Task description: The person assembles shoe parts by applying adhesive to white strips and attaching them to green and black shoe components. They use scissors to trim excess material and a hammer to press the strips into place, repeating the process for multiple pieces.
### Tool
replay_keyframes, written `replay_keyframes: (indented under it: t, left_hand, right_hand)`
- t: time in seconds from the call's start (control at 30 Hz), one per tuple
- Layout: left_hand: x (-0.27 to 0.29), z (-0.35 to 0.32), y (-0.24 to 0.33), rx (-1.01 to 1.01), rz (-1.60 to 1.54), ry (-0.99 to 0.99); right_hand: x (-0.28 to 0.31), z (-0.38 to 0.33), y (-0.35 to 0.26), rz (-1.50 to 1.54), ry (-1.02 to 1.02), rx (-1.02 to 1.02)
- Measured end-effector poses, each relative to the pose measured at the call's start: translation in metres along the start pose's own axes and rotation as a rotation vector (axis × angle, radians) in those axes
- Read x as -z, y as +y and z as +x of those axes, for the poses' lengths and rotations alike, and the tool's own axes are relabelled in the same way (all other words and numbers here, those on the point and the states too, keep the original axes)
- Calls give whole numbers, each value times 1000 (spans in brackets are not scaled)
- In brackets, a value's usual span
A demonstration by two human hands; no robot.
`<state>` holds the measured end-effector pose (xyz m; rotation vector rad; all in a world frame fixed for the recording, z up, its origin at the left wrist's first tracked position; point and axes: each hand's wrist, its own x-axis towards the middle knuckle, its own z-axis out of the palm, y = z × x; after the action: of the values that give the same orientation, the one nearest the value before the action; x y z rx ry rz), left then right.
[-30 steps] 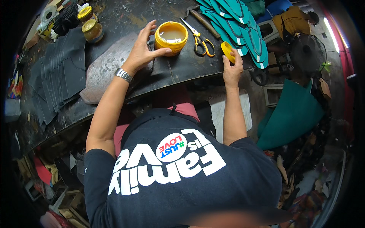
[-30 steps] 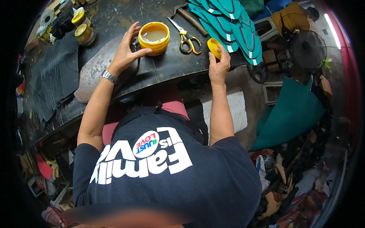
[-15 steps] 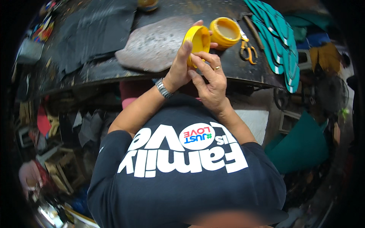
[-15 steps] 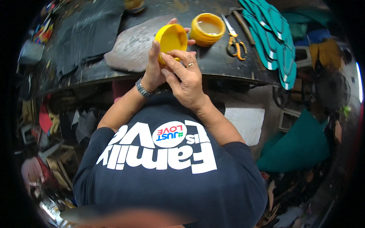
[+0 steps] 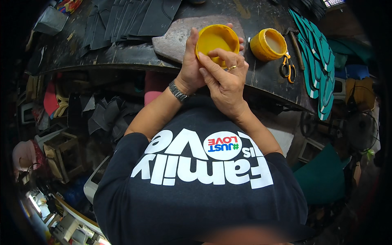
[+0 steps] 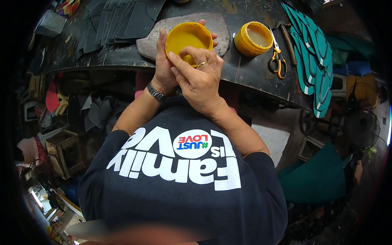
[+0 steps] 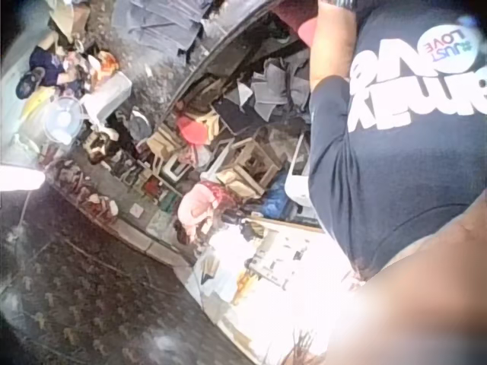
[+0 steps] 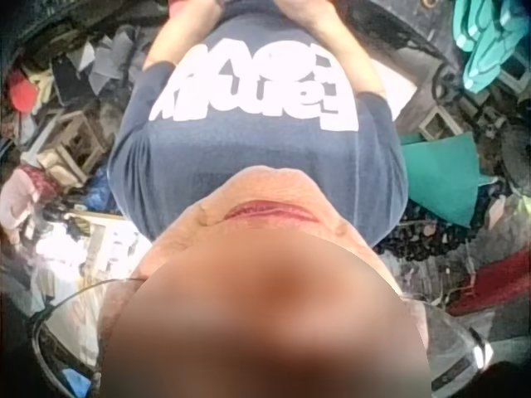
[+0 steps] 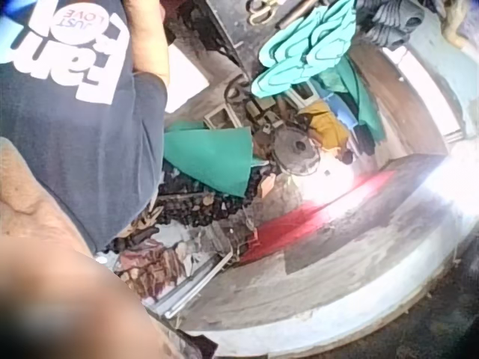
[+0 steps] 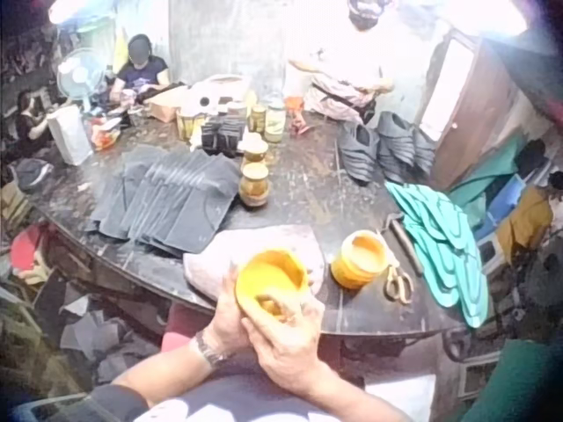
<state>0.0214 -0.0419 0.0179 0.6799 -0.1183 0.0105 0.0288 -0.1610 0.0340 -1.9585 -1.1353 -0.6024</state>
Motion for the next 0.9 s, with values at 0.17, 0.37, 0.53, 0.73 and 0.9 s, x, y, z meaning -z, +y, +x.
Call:
replay_keyframes:
  t: [0.17,0.37,0.53,0.73,0.9]
  left_hand:
    - [-1,1,-2,9,7,-48]
    - [4,2,-10,-59,11,-99]
    - [17,3,-6,-68,229,-87]
    - [15,-1,-16,-89,230,-75]
    - [13,-3,-18,-141,404,-57]
  right_hand:
    - [2,-4,2,262,10,-201]
    - [10,-5,10,482,-48,-339]
    - [22,0,18,826,-163,-542]
    - [12,0,6,859,-23,-637]
    - [14,0,2,464,-58,-356]
